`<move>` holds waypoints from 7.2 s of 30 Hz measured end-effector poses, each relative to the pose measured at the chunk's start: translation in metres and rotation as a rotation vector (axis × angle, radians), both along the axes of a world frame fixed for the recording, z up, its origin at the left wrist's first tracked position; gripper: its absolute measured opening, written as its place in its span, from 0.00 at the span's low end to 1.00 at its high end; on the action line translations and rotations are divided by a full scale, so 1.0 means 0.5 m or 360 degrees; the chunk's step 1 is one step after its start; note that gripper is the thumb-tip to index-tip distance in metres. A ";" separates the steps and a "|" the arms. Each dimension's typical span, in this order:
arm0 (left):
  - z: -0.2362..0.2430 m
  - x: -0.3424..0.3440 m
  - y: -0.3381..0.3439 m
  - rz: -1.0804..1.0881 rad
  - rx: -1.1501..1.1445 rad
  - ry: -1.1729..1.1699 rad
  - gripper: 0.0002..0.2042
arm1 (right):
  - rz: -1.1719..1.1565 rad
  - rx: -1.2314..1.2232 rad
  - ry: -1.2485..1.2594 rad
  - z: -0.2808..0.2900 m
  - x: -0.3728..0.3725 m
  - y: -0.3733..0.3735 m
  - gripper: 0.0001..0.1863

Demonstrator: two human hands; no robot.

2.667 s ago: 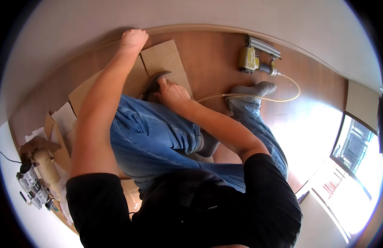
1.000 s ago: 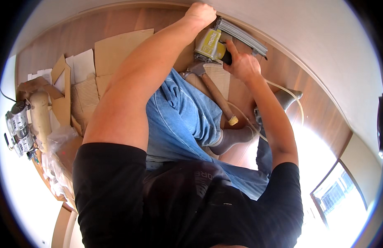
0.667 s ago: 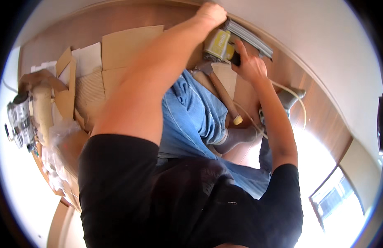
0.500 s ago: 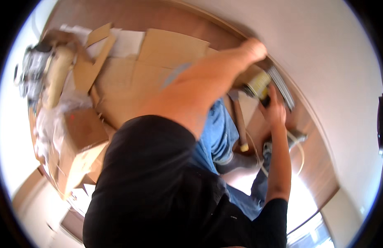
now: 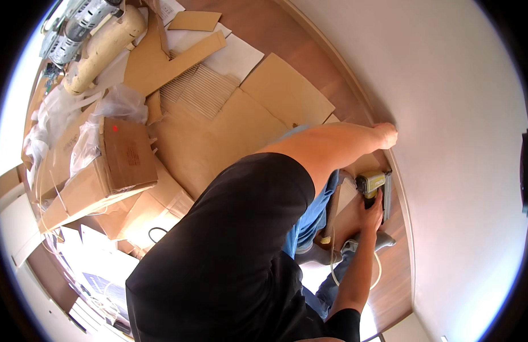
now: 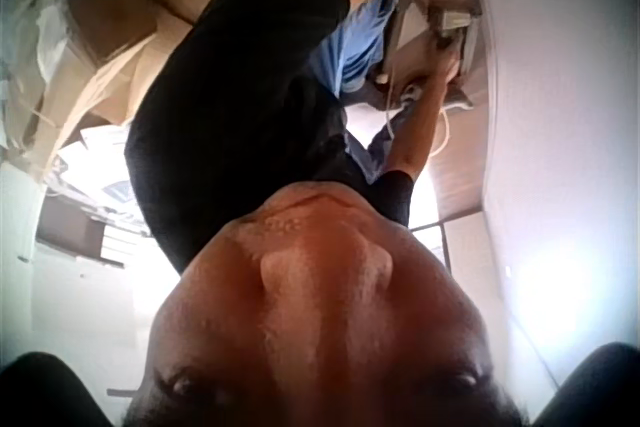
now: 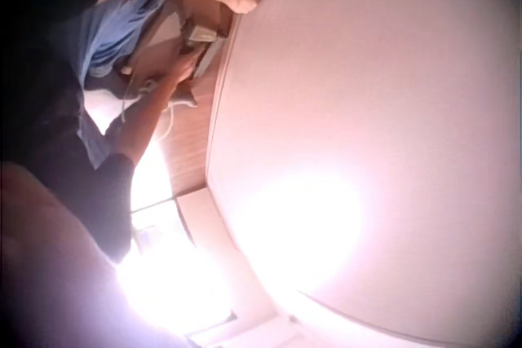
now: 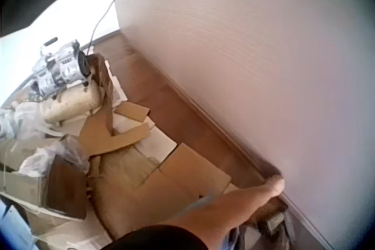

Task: The person cuts a piece of wood using a miter saw on a balcony, carries it inside, and attaches it to the wall at the floor level using a hammer and a pneumatic nail gun.

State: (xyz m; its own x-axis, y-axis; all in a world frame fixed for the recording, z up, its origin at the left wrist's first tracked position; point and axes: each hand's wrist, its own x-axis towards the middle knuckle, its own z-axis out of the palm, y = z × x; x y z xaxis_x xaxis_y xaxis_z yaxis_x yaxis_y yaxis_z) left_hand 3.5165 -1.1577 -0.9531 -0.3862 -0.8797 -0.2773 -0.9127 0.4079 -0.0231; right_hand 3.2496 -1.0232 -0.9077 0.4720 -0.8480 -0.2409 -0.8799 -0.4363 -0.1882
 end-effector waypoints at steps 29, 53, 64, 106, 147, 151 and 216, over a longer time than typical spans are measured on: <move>-0.082 1.065 0.345 0.1755 -0.0814 0.1027 0.24 | -0.0843 0.1010 -0.0219 0.247 0.531 0.052 0.17; -0.054 1.081 0.381 0.1663 -0.0987 0.1003 0.26 | 0.1122 0.0127 -0.0094 0.036 1.180 -0.027 0.28; -0.063 1.083 0.372 0.1646 -0.0935 0.0995 0.25 | 0.0886 0.0173 -0.0097 0.040 1.200 -0.016 0.27; -0.071 1.094 0.368 0.1879 -0.1212 0.1438 0.25 | 0.0997 0.0067 -0.0242 -0.053 1.191 -0.022 0.29; -0.055 1.087 0.385 0.1682 -0.1036 0.1425 0.20 | 0.0942 0.0103 -0.0276 -0.060 1.181 -0.019 0.29; -0.075 1.075 0.368 0.1571 -0.1042 0.1091 0.19 | 0.0895 0.0115 -0.0211 -0.059 1.168 -0.014 0.29; -0.068 1.173 0.367 0.1977 -0.0730 0.3225 0.27 | 0.1025 0.0089 -0.0378 -0.036 1.246 -0.009 0.27</move>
